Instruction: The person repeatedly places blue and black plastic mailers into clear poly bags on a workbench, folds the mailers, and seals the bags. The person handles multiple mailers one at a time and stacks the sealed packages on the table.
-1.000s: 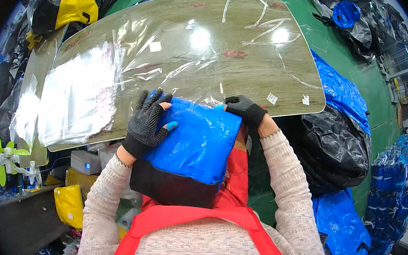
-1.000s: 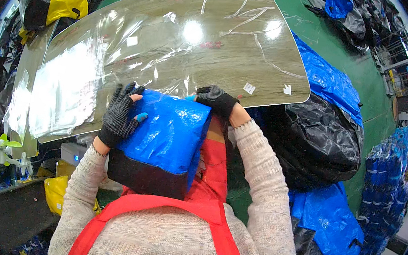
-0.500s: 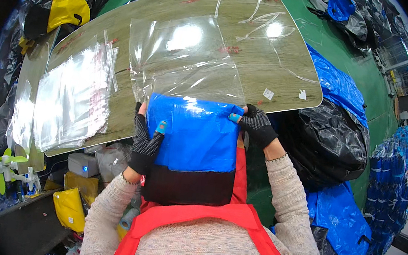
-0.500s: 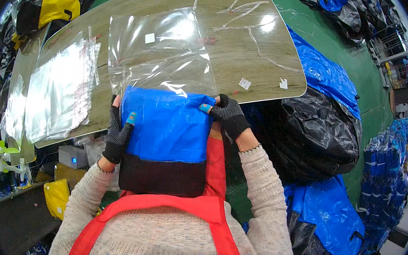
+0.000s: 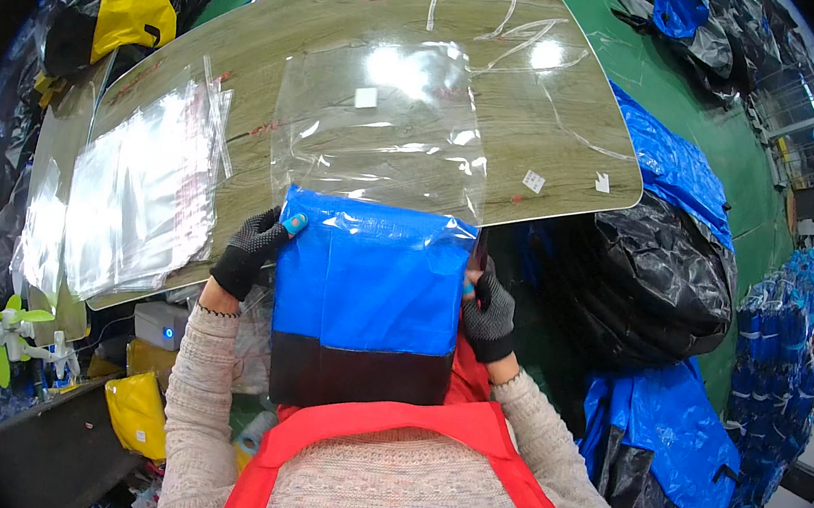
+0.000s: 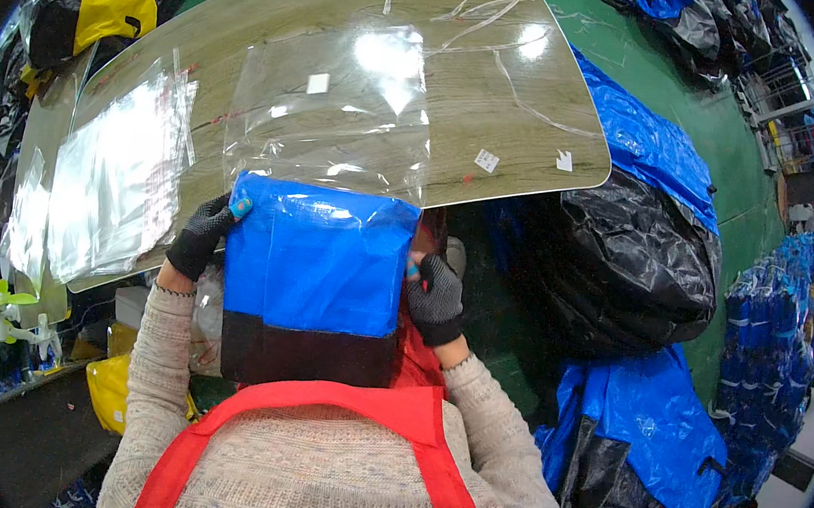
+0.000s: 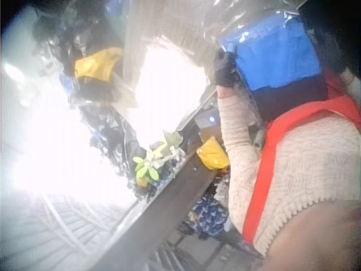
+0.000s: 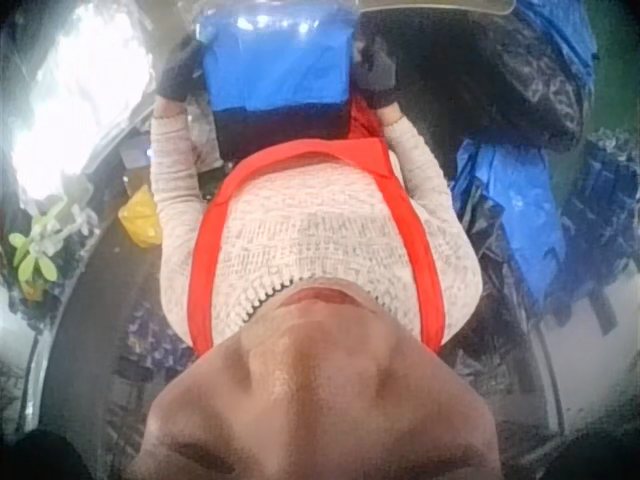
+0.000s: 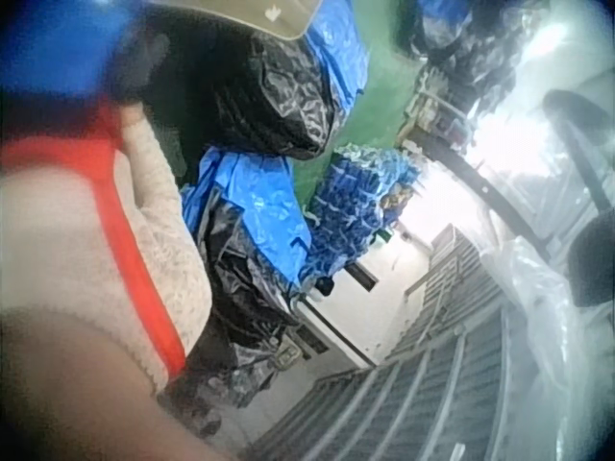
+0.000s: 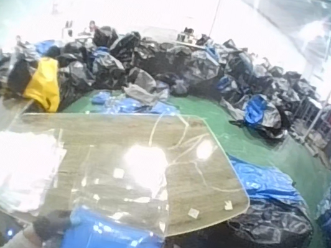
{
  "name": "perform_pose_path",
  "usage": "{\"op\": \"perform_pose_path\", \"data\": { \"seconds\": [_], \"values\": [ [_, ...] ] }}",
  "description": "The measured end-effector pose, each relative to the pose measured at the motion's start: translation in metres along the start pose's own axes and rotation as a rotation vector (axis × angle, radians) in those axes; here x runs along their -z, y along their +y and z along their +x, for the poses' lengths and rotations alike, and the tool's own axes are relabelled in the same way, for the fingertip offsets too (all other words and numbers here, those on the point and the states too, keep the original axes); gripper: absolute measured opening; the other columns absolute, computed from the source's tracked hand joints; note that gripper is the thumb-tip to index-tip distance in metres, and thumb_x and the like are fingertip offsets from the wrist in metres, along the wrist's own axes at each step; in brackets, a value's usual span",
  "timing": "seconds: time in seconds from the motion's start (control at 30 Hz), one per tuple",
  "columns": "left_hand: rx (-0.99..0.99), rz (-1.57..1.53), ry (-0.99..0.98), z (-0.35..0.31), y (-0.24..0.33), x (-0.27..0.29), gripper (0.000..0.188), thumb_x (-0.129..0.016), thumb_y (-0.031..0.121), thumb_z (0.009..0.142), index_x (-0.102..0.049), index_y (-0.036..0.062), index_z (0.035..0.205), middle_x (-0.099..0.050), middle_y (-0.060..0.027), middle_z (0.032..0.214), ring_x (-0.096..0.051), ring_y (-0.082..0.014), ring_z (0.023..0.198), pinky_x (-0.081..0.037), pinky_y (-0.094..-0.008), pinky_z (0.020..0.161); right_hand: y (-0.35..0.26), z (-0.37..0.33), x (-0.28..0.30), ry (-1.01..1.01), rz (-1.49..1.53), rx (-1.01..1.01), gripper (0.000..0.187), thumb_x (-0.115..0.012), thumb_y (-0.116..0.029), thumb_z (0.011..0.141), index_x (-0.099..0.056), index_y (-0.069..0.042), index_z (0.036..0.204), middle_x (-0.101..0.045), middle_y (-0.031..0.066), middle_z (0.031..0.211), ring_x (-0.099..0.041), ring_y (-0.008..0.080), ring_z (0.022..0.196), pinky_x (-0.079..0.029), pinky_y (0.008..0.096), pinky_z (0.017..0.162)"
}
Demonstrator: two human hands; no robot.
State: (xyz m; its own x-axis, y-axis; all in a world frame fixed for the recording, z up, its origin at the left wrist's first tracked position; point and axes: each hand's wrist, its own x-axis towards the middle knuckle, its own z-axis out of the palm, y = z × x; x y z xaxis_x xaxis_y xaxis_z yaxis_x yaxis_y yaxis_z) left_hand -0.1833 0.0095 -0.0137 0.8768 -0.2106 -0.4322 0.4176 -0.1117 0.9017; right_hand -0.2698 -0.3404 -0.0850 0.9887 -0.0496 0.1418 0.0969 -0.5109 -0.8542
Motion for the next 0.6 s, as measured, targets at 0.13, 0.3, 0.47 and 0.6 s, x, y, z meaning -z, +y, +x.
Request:
{"op": "perform_pose_path", "data": {
  "seconds": [0.13, 0.3, 0.47, 0.6],
  "values": [
    [-0.045, 0.02, 0.021, 0.003, -0.01, -0.013, 0.058, -0.073, 0.034, 0.084, -0.054, -0.0009, 0.126, -0.065, -0.0104, 0.109, -0.061, -0.0167, 0.094, -0.051, -0.0293, 0.082, 0.007, 0.008, 0.002, 0.085, 0.286, 0.135, 0.02, -0.06, -0.02, 0.093, -0.062, -0.001, 0.092, -0.068, 0.0101, 0.086, -0.066, 0.0217, 0.079, -0.052, 0.0335, 0.079],
    [-0.221, -0.039, 0.068, -0.015, -0.039, -0.025, 0.062, -0.074, 0.032, 0.084, -0.049, -0.0016, 0.129, -0.063, -0.0133, 0.116, -0.061, -0.0178, 0.099, -0.05, -0.0301, 0.085, -0.021, 0.027, 0.01, -0.278, 0.707, -0.366, 0.048, -0.058, -0.044, 0.093, -0.059, 0.0, 0.111, -0.065, 0.009, 0.105, -0.06, 0.017, 0.096, -0.048, 0.0345, 0.087],
    [-0.141, 0.127, 0.069, -0.085, -0.072, -0.037, 0.088, -0.077, 0.038, 0.08, -0.03, 0.0034, 0.146, -0.049, -0.0132, 0.137, -0.05, -0.0236, 0.12, -0.041, -0.0371, 0.101, -0.06, -0.033, 0.022, -0.394, 0.479, -0.308, 0.069, -0.072, -0.039, 0.084, -0.043, 0.001, 0.133, -0.058, 0.0182, 0.123, -0.058, 0.0245, 0.109, -0.046, 0.0354, 0.095],
    [-0.079, -0.133, 0.109, -0.103, -0.099, -0.051, 0.091, -0.078, 0.039, 0.078, -0.03, 0.0025, 0.145, -0.044, -0.0178, 0.141, -0.048, -0.0284, 0.123, -0.038, -0.0394, 0.105, -0.034, -0.037, 0.024, -0.21, 0.327, -0.276, 0.05, -0.069, -0.043, 0.086, -0.061, 0.001, 0.109, -0.068, 0.0134, 0.089, -0.066, 0.0204, 0.08, -0.052, 0.0323, 0.073]
  ]
}}
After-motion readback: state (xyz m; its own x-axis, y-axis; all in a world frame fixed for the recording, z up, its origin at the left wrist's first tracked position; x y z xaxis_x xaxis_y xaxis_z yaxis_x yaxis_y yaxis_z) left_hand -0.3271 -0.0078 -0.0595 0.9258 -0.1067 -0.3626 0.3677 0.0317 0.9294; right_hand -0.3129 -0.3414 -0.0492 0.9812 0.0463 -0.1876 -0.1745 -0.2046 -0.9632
